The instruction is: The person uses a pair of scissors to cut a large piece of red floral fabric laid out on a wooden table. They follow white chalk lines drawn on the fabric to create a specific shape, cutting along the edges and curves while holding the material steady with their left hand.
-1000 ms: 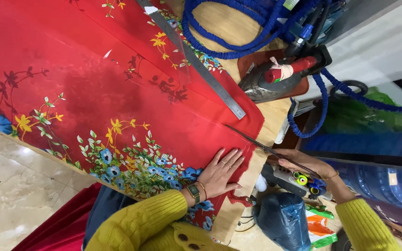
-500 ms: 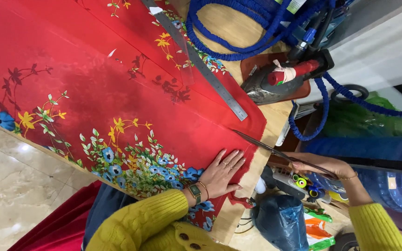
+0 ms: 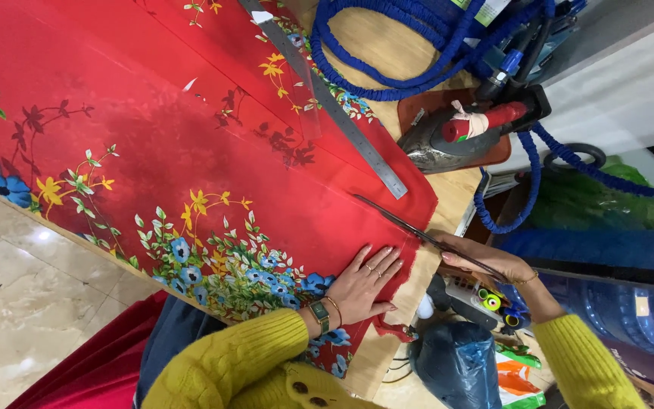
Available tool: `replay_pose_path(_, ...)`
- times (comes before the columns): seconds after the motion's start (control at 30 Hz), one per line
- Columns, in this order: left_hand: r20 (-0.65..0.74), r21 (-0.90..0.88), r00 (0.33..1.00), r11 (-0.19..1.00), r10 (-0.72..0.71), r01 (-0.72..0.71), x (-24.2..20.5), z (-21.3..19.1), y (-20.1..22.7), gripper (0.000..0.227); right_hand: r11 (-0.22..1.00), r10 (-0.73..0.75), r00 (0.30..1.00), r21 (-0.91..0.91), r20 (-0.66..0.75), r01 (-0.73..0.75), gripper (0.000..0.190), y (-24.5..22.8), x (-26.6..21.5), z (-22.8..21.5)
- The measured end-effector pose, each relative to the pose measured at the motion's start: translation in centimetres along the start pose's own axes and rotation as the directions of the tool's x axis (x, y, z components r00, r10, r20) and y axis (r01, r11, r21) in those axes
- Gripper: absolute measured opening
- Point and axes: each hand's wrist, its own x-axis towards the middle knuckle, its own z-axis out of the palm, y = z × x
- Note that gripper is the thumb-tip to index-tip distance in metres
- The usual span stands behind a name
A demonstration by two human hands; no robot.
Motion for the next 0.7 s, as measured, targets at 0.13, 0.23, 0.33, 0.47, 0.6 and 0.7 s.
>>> replay_pose_path(0.13,0.004,0.031,1.0,1.0,-0.002,0.002,0.0,0.2,-0.1,0.095,0.998,0.059,0.998,0.025,-0.014,-0.059,0.099,1.7,0.8,-0.4)
replay_pose_path(0.23,0.008,0.058,1.0,0.998,-0.003,0.003,0.0,0.2,0.0,0.096,0.997,0.078,0.996,0.014,-0.033,-0.077,0.098,0.3,0.5,-0.1)
replay_pose_path(0.33,0.014,0.029,1.0,1.0,-0.005,0.005,0.0,0.2,-0.1,0.095,0.998,0.066,0.997,0.01,-0.03,-0.066,0.097,0.0,0.5,0.0)
replay_pose_path(0.47,0.002,0.011,1.0,1.0,-0.005,0.005,0.0,0.2,0.0,0.095,0.999,0.036,0.999,0.0,-0.027,-0.036,0.094,-0.3,0.5,0.1)
replay_pose_path(0.6,-0.012,0.01,1.0,1.0,-0.013,0.013,0.0,0.5,0.0,0.095,1.0,0.004,1.0,-0.01,-0.025,-0.005,0.092,-0.7,0.5,0.1)
replay_pose_path(0.7,-0.042,0.014,0.999,1.0,-0.012,0.013,0.0,0.6,0.0,0.096,1.0,-0.016,1.0,-0.021,-0.022,0.016,0.09,-1.1,0.6,0.0)
